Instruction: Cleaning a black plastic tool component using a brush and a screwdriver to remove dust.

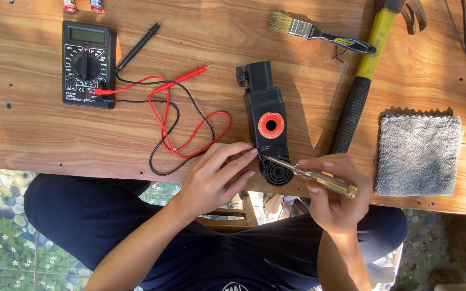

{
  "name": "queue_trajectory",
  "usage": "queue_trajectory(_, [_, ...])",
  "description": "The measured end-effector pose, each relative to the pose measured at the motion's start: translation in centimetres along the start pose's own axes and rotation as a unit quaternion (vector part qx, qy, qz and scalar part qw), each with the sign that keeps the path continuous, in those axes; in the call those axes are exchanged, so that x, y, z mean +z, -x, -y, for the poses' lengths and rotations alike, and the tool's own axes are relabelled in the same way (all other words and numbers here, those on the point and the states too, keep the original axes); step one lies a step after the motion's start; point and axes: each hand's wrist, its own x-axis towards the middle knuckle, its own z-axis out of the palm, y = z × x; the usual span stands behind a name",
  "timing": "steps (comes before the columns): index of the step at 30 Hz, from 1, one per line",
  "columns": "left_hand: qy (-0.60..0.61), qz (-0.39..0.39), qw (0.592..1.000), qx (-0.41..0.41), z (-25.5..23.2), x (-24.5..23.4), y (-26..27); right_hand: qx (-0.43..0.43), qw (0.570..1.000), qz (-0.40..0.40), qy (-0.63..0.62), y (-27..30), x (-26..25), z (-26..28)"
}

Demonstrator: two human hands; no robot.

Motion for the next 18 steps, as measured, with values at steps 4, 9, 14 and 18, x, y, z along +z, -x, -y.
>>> queue_trajectory(4, [-0.016,-0.002,1.000,0.015,0.0,0.2,-0.1,-0.038,0.998,0.004,0.048,-0.2,0.7,0.2])
queue_trajectory(9, [-0.033,0.076,0.996,0.030,0.0,-0.8,0.1,0.045,0.989,0.095,0.107,-0.8,0.8,2.9])
queue_trajectory(14, [-0.030,0.074,0.997,0.024,0.0,-0.7,0.3,0.018,0.988,0.105,0.114,-1.4,1.2,3.3])
queue_trajectory(18, [-0.022,0.068,0.997,0.010,0.0,-0.7,0.4,0.052,0.987,0.100,0.113,-1.7,1.0,3.3])
